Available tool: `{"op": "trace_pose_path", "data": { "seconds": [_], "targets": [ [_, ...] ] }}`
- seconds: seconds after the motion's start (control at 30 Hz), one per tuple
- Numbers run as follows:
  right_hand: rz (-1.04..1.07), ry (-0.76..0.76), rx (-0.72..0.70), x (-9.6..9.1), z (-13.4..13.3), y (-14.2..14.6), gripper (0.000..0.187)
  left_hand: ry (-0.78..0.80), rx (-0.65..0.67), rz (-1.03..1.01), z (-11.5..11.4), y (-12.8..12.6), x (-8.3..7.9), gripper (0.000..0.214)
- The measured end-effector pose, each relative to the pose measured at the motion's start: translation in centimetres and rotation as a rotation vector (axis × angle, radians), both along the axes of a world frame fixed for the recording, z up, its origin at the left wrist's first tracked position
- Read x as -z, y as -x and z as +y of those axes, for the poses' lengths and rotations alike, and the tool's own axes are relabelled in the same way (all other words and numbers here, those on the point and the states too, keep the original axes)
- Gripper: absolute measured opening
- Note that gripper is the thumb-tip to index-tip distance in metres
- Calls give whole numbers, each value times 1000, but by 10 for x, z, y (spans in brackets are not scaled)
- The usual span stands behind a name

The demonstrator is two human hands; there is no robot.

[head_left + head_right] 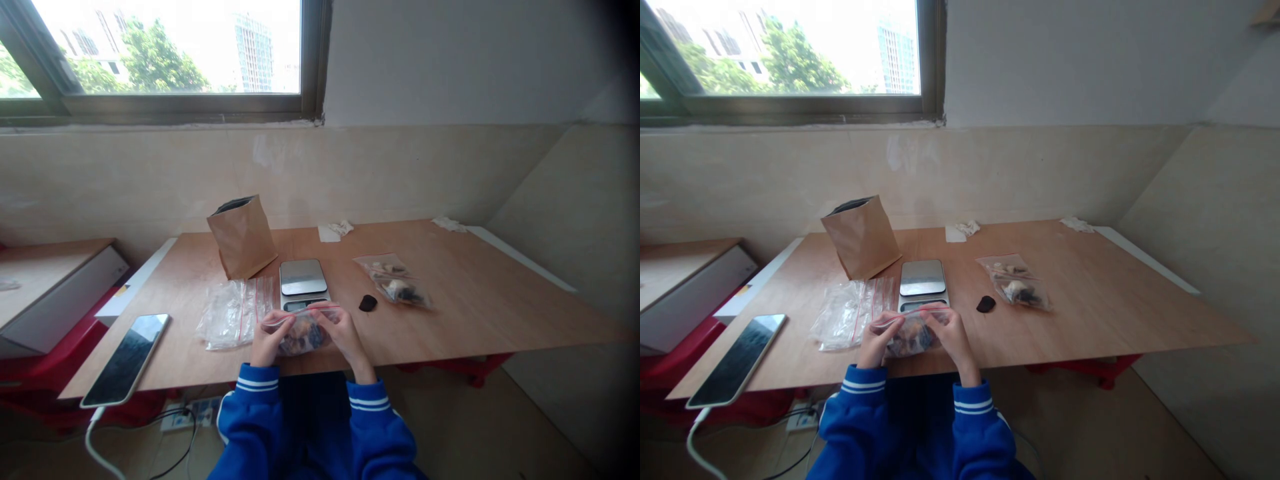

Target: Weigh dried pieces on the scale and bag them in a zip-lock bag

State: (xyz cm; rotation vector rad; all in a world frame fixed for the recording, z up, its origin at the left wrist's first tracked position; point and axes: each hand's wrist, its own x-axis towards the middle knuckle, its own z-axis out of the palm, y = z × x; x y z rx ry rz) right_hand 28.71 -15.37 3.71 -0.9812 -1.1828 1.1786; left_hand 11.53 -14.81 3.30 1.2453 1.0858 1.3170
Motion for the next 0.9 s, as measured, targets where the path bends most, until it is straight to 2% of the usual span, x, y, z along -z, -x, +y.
{"op": "trace_pose_path", "data": {
  "seconds": [0.2, 0.33, 0.43, 0.67, 0.9],
  "targets": [
    [-44, -30, 84, 3, 0, 4, 25, -3, 9, 27, 0, 0, 0, 19],
    [-48, -19, 135, 4, 2, 12, 26, -38, -68, 18, 0, -2, -1, 22],
    [-27, -29, 113, 4, 3, 16, 26, -38, -90, 4, 0, -3, -4, 23],
    [-34, -51, 42, 0, 2, 16, 28, -16, -27, -8, -5, -5, -18, 26],
    [-98, -68, 46, 3, 4, 19, 21, 34, -27, 0, -5, -6, -15, 25]
  ]
}}
